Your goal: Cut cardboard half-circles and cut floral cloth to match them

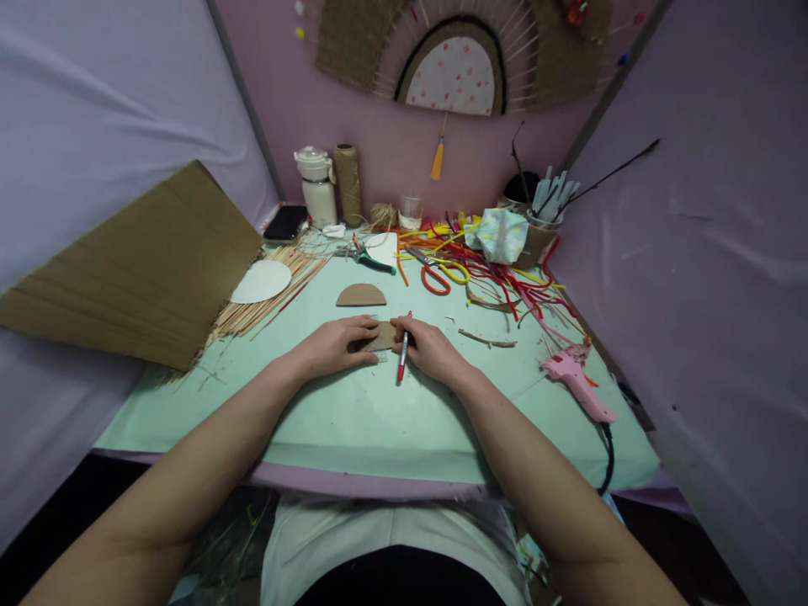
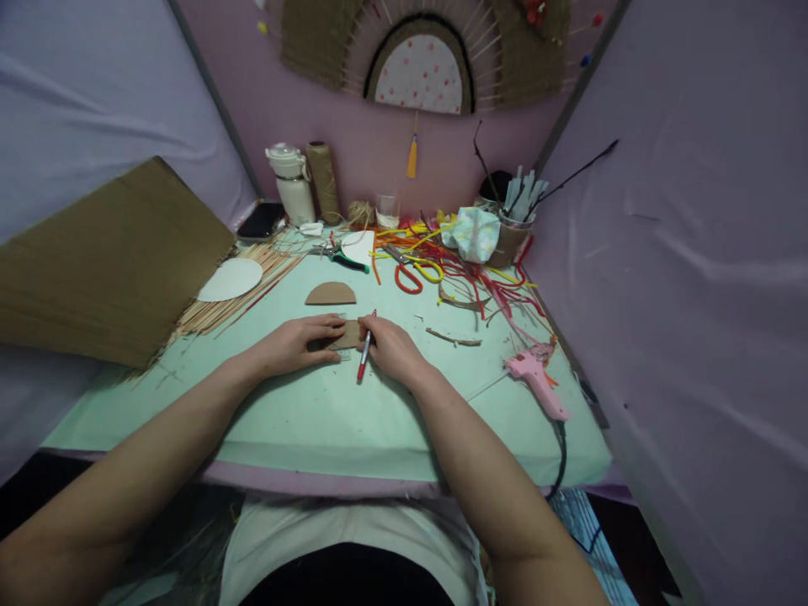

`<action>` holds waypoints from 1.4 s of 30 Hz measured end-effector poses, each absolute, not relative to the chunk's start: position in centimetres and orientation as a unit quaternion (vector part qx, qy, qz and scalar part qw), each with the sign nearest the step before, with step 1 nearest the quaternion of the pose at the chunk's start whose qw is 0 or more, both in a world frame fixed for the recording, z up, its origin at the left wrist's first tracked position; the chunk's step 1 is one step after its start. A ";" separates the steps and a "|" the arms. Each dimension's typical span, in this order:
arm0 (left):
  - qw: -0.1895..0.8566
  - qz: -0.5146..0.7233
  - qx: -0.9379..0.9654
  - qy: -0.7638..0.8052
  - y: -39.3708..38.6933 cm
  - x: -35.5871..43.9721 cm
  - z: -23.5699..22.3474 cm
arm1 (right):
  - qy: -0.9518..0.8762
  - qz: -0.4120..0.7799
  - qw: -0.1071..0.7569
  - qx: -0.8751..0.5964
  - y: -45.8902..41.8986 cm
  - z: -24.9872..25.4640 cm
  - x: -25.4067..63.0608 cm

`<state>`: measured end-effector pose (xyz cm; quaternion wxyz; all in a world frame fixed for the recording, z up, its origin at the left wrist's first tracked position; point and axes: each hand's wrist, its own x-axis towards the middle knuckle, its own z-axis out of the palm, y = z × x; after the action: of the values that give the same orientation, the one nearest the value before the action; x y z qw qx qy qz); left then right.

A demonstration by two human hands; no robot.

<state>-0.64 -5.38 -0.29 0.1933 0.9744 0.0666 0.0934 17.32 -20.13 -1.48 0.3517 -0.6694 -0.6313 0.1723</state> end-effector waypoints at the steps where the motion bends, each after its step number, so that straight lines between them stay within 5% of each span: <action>1: 0.194 0.093 0.974 0.068 -5.4 -0.6 -0.3 | -0.632 0.172 0.352 -0.669 -20.1 -1.5 17.3; 42: 0.200 0.086 0.974 0.069 -5.3 -0.6 -0.2 | -0.627 0.181 0.360 -0.667 -20.2 -1.5 17.3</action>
<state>-0.64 -5.34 -0.15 0.1998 0.9736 0.0686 0.0862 17.29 -20.19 -1.55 0.3599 -0.6670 -0.6266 0.1814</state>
